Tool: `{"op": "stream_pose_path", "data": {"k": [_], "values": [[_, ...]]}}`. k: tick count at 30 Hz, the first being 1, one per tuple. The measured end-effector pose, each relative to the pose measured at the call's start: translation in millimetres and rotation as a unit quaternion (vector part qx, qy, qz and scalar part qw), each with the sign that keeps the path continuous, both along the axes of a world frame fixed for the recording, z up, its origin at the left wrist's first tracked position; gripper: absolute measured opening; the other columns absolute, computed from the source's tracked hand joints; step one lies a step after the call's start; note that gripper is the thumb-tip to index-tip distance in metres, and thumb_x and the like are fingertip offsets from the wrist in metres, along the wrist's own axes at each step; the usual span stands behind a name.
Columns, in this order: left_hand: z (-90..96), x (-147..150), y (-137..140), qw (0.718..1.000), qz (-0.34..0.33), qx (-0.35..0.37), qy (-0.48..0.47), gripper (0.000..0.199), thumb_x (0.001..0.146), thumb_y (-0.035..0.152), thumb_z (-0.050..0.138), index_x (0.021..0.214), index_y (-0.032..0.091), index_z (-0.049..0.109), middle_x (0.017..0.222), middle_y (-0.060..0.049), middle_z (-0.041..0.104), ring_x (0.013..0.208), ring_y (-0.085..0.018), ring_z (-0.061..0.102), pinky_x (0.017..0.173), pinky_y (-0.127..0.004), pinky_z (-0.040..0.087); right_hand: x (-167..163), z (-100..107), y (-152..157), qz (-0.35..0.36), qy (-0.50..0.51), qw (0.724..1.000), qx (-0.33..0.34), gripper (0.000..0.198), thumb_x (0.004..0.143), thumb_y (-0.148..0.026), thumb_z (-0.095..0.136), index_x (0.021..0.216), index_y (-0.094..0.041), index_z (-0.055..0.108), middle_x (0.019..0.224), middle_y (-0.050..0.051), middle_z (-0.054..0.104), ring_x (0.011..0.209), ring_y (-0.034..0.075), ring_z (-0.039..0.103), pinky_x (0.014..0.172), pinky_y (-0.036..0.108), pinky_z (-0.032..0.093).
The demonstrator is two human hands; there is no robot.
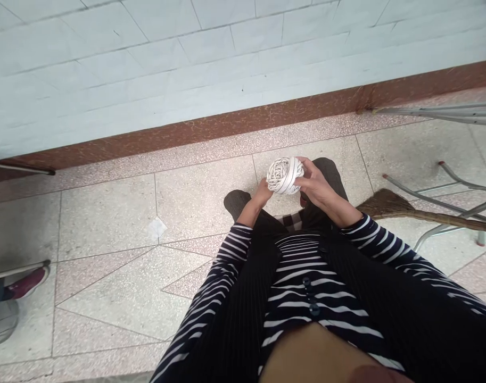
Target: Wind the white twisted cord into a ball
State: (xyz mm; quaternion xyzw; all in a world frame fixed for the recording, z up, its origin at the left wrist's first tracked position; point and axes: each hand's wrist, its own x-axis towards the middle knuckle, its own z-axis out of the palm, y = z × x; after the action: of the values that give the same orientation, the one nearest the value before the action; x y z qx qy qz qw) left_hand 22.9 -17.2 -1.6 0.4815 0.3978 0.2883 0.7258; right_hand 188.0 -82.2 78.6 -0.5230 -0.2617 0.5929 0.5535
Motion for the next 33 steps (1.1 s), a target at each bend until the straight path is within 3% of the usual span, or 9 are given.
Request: {"op": "stream_pose_path", "data": {"k": [4, 8, 10, 14, 17, 21, 24, 28, 33], "values": [[3.1, -4, -35, 0.992, -0.007, -0.102, -0.076, 0.048, 0.085, 0.060, 0.088, 0.094, 0.014, 0.076, 0.078, -0.009, 0.079, 0.084, -0.024, 0.078, 0.099, -0.041, 0.057, 10, -24, 5, -0.072, -0.187, 0.978, 0.060, 0.069, 0.062, -0.037, 0.090, 0.121, -0.028, 0.056, 0.110, 0.001, 0.064, 0.101, 0.022, 0.061, 0.095, 0.040, 0.057], [18.8, -12, -59, 0.983, 0.046, -0.137, -0.112, 0.054, 0.079, 0.064, 0.092, 0.095, 0.015, 0.074, 0.075, -0.006, 0.076, 0.083, -0.023, 0.077, 0.092, -0.038, 0.059, 12, -41, -2, -0.084, -0.427, 0.888, 0.146, 0.072, 0.059, -0.035, 0.087, 0.124, -0.024, 0.057, 0.128, 0.010, 0.055, 0.127, 0.034, 0.054, 0.117, 0.056, 0.048], [29.2, -18, -64, 0.988, 0.030, -0.121, -0.092, 0.055, 0.076, 0.063, 0.094, 0.092, 0.014, 0.075, 0.071, -0.005, 0.074, 0.077, -0.021, 0.075, 0.088, -0.037, 0.059, 13, -43, -6, -0.053, -0.474, 0.865, 0.153, 0.068, 0.062, -0.032, 0.085, 0.125, -0.025, 0.059, 0.137, 0.012, 0.049, 0.137, 0.037, 0.049, 0.119, 0.057, 0.048], [46.5, -31, -61, 0.997, -0.001, -0.061, -0.048, 0.050, 0.074, 0.057, 0.096, 0.089, 0.013, 0.078, 0.067, -0.004, 0.072, 0.069, -0.019, 0.071, 0.087, -0.037, 0.058, 22, -45, -5, 0.040, -0.452, 0.884, 0.111, 0.066, 0.068, -0.022, 0.081, 0.131, -0.026, 0.062, 0.152, 0.013, 0.040, 0.147, 0.039, 0.040, 0.118, 0.054, 0.049], [49.2, -38, -47, 0.999, 0.048, 0.001, -0.019, 0.044, 0.078, 0.055, 0.091, 0.092, 0.015, 0.079, 0.070, -0.003, 0.074, 0.071, -0.019, 0.070, 0.090, -0.038, 0.058, 22, -53, -3, 0.100, -0.412, 0.899, 0.105, 0.070, 0.061, -0.016, 0.084, 0.129, -0.025, 0.068, 0.144, 0.012, 0.050, 0.141, 0.036, 0.049, 0.118, 0.052, 0.049], [34.5, -43, -34, 0.977, 0.121, 0.124, 0.122, 0.029, 0.084, 0.048, 0.081, 0.082, 0.019, 0.079, 0.075, -0.003, 0.077, 0.087, -0.023, 0.075, 0.106, -0.041, 0.057, 10, -77, -13, 0.186, -0.333, 0.920, 0.094, 0.071, 0.054, -0.011, 0.087, 0.123, -0.021, 0.072, 0.119, 0.005, 0.066, 0.115, 0.027, 0.065, 0.110, 0.044, 0.054], [15.4, -48, -44, 0.966, 0.125, 0.136, 0.179, 0.024, 0.085, 0.042, 0.079, 0.093, 0.019, 0.081, 0.095, -0.006, 0.083, 0.106, -0.027, 0.077, 0.117, -0.044, 0.054, 1, -94, -32, 0.212, -0.290, 0.930, 0.083, 0.066, 0.059, -0.013, 0.084, 0.124, -0.018, 0.071, 0.115, 0.004, 0.069, 0.106, 0.024, 0.068, 0.103, 0.040, 0.057], [-7.5, -48, -68, 0.979, 0.163, -0.002, 0.121, 0.045, 0.089, 0.047, 0.081, 0.124, 0.020, 0.075, 0.139, -0.012, 0.077, 0.136, -0.031, 0.069, 0.120, -0.046, 0.053, -7, -101, -53, 0.218, -0.276, 0.930, 0.106, 0.072, 0.056, -0.012, 0.087, 0.125, -0.021, 0.070, 0.127, 0.006, 0.064, 0.125, 0.028, 0.062, 0.119, 0.046, 0.048], [-16.2, -35, -84, 0.960, 0.136, -0.245, -0.005, 0.067, 0.107, 0.069, 0.051, 0.140, 0.012, 0.068, 0.138, -0.020, 0.076, 0.139, -0.034, 0.069, 0.123, -0.049, 0.053, -19, -90, -57, 0.257, -0.271, 0.916, 0.146, 0.075, 0.057, -0.012, 0.089, 0.129, -0.025, 0.070, 0.141, 0.008, 0.052, 0.135, 0.031, 0.055, 0.122, 0.048, 0.045]]}}
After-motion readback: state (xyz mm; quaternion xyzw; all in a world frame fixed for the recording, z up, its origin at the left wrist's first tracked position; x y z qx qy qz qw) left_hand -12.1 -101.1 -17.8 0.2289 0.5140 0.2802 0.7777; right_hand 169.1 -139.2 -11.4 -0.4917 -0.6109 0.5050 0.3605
